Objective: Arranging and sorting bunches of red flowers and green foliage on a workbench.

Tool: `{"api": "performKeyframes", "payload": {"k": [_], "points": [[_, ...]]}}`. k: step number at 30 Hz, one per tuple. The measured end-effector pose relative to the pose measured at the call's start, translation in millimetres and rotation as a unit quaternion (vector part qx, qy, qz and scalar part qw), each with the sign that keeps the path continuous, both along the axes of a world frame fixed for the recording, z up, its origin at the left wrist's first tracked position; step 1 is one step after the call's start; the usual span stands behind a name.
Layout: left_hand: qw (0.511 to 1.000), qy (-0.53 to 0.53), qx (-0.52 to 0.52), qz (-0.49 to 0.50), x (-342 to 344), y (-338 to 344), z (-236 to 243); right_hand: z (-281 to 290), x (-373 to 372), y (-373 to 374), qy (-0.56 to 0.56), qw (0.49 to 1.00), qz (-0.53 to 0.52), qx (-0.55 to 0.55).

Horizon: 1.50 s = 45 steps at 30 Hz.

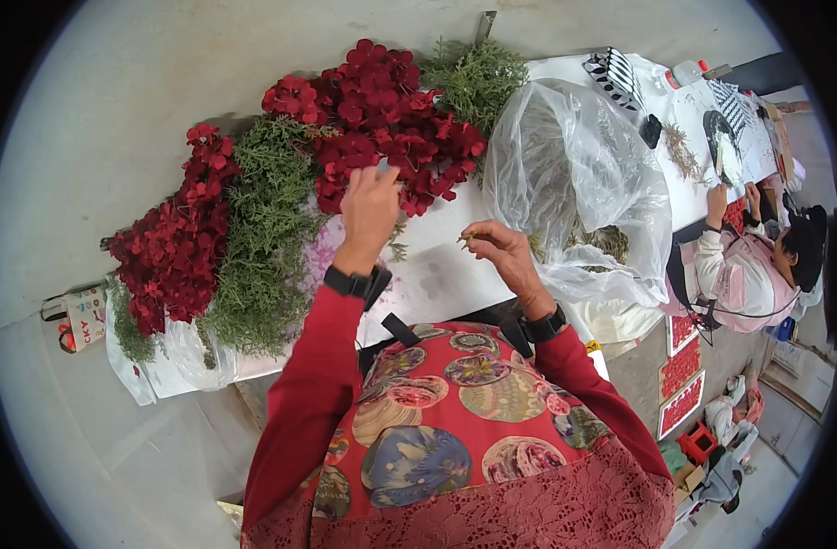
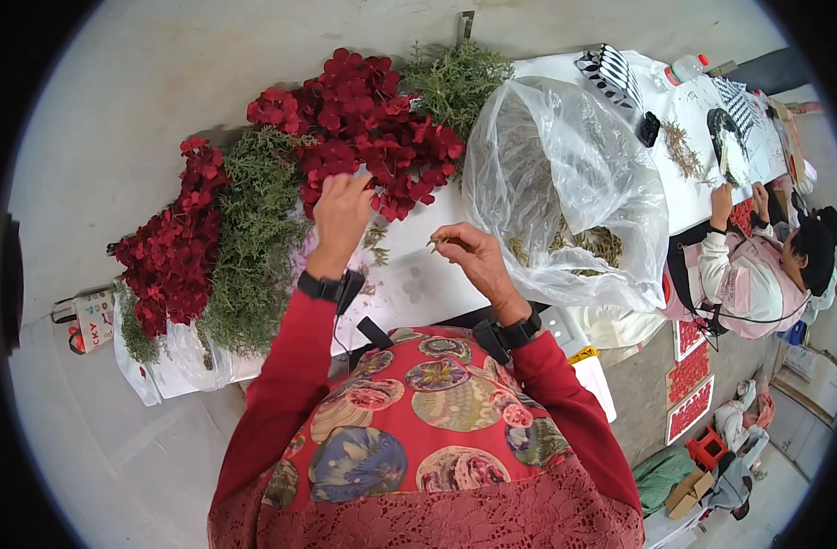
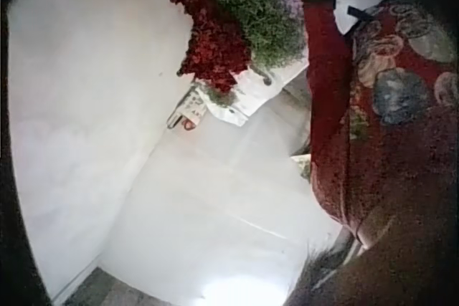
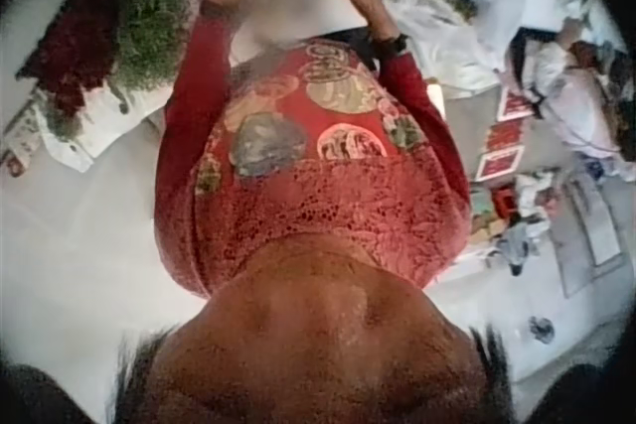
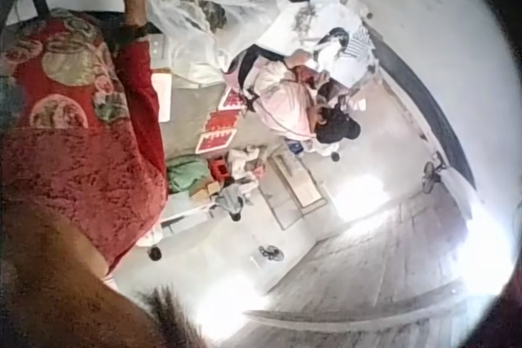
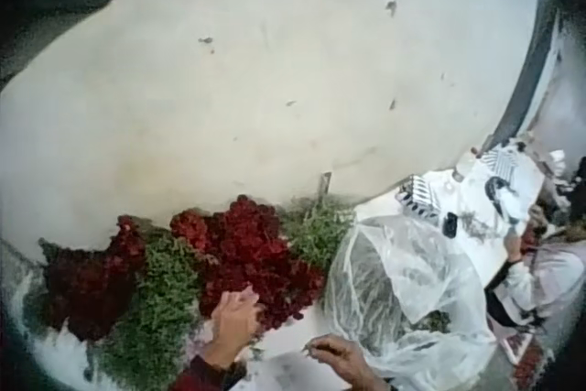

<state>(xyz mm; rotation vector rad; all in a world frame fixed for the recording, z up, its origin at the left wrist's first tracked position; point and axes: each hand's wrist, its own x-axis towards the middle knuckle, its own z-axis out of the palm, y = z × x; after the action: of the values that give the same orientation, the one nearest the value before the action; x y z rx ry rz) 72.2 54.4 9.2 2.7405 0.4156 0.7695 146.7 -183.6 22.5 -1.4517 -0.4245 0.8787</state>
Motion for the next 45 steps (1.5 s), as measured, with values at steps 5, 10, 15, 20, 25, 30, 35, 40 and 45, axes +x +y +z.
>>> {"api": "performKeyframes", "payload": {"k": [5,10,15,20,25,30,35,40,45], "points": [[0.988,0.077,0.114,-0.069,43,8,-13,10,3,-7,0.013,1.000,-0.009,0.019],[0.996,0.021,0.035,-0.073,36,9,-3,22,8,-1,0.033,0.995,-0.061,0.074],[0.996,0.035,0.066,-0.039,23,23,-4,25,14,13,0.040,0.991,-0.060,0.111],[0.982,0.107,0.134,-0.081,31,29,-28,24,6,24,0.071,0.991,-0.048,0.106],[0.985,0.091,0.106,-0.103,39,24,-26,23,2,20,0.066,0.989,-0.052,0.121],[0.995,-0.065,0.055,-0.052,21,7,32,29,8,19,0.124,0.975,-0.083,0.165],[0.992,-0.120,-0.022,-0.042,-19,-22,82,47,7,26,0.116,0.973,-0.070,0.188],[0.978,-0.127,-0.152,-0.058,-36,-46,91,65,-4,40,-0.050,0.989,-0.040,0.130],[0.974,-0.123,-0.187,-0.038,-47,-50,90,72,-13,51,-0.119,0.984,-0.027,0.129]]}}
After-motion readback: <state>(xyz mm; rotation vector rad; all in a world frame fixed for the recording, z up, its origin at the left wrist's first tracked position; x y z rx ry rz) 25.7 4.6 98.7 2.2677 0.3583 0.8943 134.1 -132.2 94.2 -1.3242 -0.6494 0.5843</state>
